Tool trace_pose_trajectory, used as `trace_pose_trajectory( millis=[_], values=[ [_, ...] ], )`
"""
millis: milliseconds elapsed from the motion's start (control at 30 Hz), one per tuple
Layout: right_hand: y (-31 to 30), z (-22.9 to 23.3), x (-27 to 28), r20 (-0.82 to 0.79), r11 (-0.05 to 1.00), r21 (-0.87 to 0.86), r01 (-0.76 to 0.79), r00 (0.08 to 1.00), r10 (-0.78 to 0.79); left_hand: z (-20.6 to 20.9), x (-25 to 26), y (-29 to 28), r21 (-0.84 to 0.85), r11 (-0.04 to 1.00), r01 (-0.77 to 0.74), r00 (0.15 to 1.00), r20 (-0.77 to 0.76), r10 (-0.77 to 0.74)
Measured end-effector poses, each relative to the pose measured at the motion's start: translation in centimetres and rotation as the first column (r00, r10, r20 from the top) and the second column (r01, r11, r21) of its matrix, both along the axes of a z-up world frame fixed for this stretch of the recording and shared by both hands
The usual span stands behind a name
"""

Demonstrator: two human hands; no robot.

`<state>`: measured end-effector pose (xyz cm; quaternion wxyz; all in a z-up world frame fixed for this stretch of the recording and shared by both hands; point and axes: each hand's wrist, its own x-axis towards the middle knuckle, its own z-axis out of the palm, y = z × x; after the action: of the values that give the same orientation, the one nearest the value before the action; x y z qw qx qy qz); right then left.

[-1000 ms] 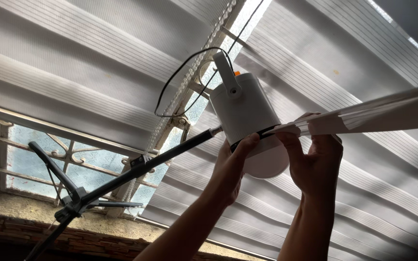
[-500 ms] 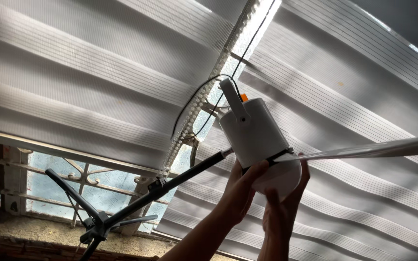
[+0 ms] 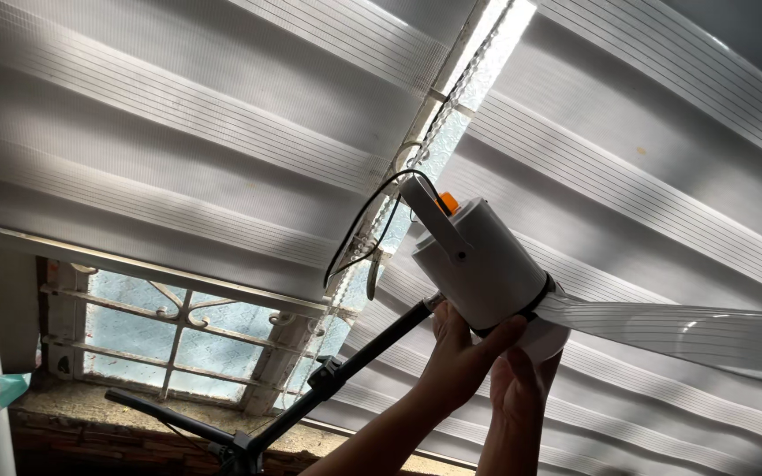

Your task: The person attaches white plastic fan blades to a ceiling fan motor mounted on a tripod. They align each blade with the motor housing and secure it by hand, repeating the process for multiple blades.

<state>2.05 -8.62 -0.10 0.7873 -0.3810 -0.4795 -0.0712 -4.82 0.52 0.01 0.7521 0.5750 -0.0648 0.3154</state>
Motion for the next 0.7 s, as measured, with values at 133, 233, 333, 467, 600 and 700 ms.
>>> trace_pose_trajectory(
  millis=[133, 233, 333, 467, 600, 700],
  values=[
    [0.4, -0.4, -0.7, -0.013, 0.996, 0.085, 0.001, 1.000, 0.000, 0.5, -1.5, 1.3, 0.129, 0.992, -0.011, 1.000, 0.012, 0.009],
    [0.2, -1.0, -1.3, -0.045, 0.991, 0.130, 0.040, 0.998, -0.034, 2.4, -3.4, 3.0, 0.165, 0.975, 0.149, 0.989, -0.003, -0.150],
    [0.2, -1.8, -1.1, -0.082, 0.981, 0.165, 0.102, 0.993, -0.090, 3.3, -6.3, 5.9, 0.504, 0.828, 0.244, 0.935, -0.350, -0.063],
    [-0.2, -2.8, -0.7, -0.158, 0.973, 0.199, 0.113, 0.984, -0.082, 3.1, -8.8, 9.4, 0.533, 0.844, 0.065, 0.967, -0.241, 0.078],
    [0.1, -2.8, -0.7, -0.157, 0.982, 0.175, 0.078, 0.986, -0.050, 4.7, -5.2, 15.4, 0.311, 0.950, -0.028, 0.965, -0.239, 0.107],
    [0.6, -1.8, -2.1, -0.141, 0.986, 0.151, 0.067, 0.989, -0.046, 6.3, -1.2, 18.2, -0.107, 0.971, 0.213, 0.953, -0.196, -0.231]
  ],
)
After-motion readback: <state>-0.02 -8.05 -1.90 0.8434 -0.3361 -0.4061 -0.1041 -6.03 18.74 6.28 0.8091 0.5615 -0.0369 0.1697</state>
